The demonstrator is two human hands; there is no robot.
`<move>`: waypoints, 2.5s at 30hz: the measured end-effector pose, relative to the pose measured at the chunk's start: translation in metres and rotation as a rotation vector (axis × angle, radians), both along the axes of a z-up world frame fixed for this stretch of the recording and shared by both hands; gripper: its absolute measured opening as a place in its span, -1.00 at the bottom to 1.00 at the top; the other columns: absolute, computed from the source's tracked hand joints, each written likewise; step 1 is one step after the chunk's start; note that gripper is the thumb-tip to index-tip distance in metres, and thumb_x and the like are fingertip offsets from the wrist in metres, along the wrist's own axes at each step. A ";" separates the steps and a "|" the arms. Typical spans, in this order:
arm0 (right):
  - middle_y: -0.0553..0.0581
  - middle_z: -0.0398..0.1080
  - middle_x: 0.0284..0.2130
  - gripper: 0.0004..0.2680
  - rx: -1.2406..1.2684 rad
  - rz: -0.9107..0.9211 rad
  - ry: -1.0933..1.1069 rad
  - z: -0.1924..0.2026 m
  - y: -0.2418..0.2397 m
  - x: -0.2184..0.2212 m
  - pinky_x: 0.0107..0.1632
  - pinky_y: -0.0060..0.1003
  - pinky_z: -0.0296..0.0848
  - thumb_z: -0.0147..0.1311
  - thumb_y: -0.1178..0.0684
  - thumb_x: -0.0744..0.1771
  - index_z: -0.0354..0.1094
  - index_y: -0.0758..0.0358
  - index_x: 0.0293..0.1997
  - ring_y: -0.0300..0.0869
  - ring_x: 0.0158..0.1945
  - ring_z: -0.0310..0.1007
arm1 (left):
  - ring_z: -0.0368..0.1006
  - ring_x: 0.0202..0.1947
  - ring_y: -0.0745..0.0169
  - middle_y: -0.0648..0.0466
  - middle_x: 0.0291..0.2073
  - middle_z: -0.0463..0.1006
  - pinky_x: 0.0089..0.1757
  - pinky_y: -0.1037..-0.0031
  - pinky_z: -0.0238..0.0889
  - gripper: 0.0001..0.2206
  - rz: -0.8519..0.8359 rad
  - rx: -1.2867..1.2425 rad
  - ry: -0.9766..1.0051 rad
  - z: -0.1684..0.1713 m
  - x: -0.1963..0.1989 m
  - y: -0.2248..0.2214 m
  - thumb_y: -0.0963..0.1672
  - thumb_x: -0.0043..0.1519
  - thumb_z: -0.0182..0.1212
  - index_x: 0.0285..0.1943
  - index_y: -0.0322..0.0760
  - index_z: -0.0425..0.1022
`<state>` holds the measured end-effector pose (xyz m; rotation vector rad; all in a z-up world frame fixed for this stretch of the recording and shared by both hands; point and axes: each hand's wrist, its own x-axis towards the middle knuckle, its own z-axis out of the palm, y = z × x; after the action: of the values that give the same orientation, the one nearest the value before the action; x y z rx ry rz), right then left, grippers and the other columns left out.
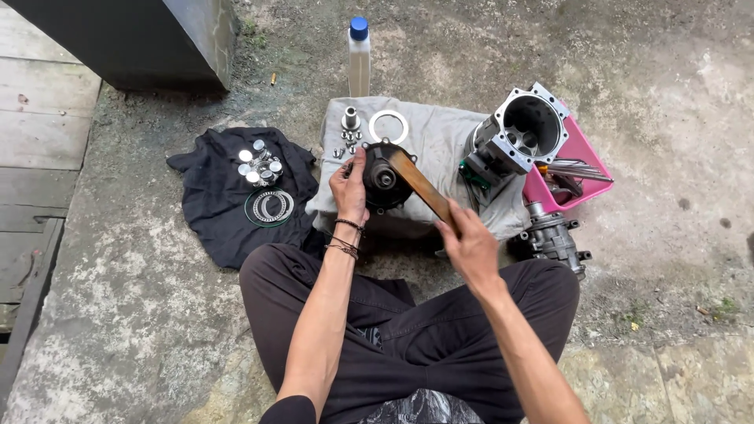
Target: Cleaning and assembling the internal components of an automotive air conditioning compressor
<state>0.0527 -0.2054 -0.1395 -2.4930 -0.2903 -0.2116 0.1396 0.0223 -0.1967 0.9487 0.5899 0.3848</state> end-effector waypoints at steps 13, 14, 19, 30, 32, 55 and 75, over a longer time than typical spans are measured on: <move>0.21 0.49 -0.20 -0.63 -0.006 -0.014 0.050 -0.003 -0.027 0.007 -0.15 0.06 0.51 0.20 -0.15 0.31 0.40 0.01 0.26 0.20 -0.12 0.54 | 0.54 -0.56 0.26 -0.04 -0.59 0.58 -0.46 0.53 0.49 -0.75 0.029 -0.015 0.040 -0.022 0.012 0.004 -0.02 0.16 0.46 -0.39 -0.26 0.62; 0.25 0.47 -0.16 -0.63 0.095 -0.015 -0.013 0.006 -0.016 0.016 -0.12 0.04 0.50 0.20 -0.11 0.33 0.37 0.10 0.28 0.22 -0.08 0.52 | 0.54 -0.56 0.22 -0.07 -0.57 0.57 -0.46 0.48 0.49 -0.71 0.022 -0.015 0.039 -0.018 0.011 0.006 -0.01 0.13 0.48 -0.38 -0.32 0.62; 0.24 0.47 -0.18 -0.66 0.115 0.079 -0.059 0.004 0.015 0.017 -0.16 0.09 0.49 0.14 -0.11 0.36 0.37 0.10 0.26 0.22 -0.09 0.51 | 0.57 -0.58 0.13 -0.13 -0.59 0.57 -0.48 0.44 0.51 -0.68 0.038 -0.120 0.007 -0.022 0.009 0.004 -0.01 0.13 0.49 -0.44 -0.37 0.57; 0.17 0.50 -0.17 -0.67 0.146 0.052 -0.010 -0.009 0.026 0.028 -0.06 -0.02 0.50 0.17 -0.06 0.34 0.40 0.02 0.27 0.12 -0.06 0.53 | 0.58 -0.59 0.17 -0.11 -0.59 0.58 -0.48 0.47 0.52 -0.70 0.061 -0.089 0.033 -0.019 0.007 0.004 -0.01 0.13 0.47 -0.43 -0.34 0.61; 0.19 0.48 -0.19 -0.66 0.083 -0.018 -0.044 -0.009 0.002 0.031 -0.07 0.03 0.49 0.18 -0.08 0.33 0.40 0.01 0.26 0.15 -0.08 0.52 | 0.58 -0.58 0.20 -0.09 -0.59 0.59 -0.47 0.47 0.53 -0.70 0.058 -0.059 0.033 -0.021 0.014 0.002 0.00 0.12 0.49 -0.42 -0.31 0.62; 0.22 0.51 -0.22 -0.68 0.113 -0.053 -0.015 0.006 0.011 0.028 -0.10 0.05 0.51 0.19 -0.05 0.32 0.41 0.05 0.22 0.16 -0.12 0.55 | 0.62 -0.54 0.09 -0.16 -0.54 0.62 -0.43 0.37 0.56 -0.70 0.112 -0.202 0.063 -0.005 0.001 0.001 -0.01 0.13 0.47 -0.41 -0.36 0.62; 0.45 0.31 -0.01 -0.49 -0.220 -0.102 0.097 -0.009 0.027 0.028 -0.14 0.25 0.50 0.20 -0.01 0.28 0.18 0.44 0.36 0.41 -0.03 0.45 | 0.65 -0.45 0.04 -0.18 -0.46 0.64 -0.34 0.26 0.59 -0.63 0.349 -0.253 0.014 0.048 -0.040 0.100 0.04 0.05 0.50 -0.38 -0.37 0.60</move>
<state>0.0803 -0.1789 -0.1485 -2.7291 -0.1525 -0.1044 0.0994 0.1220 -0.1483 0.6051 0.8000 0.5993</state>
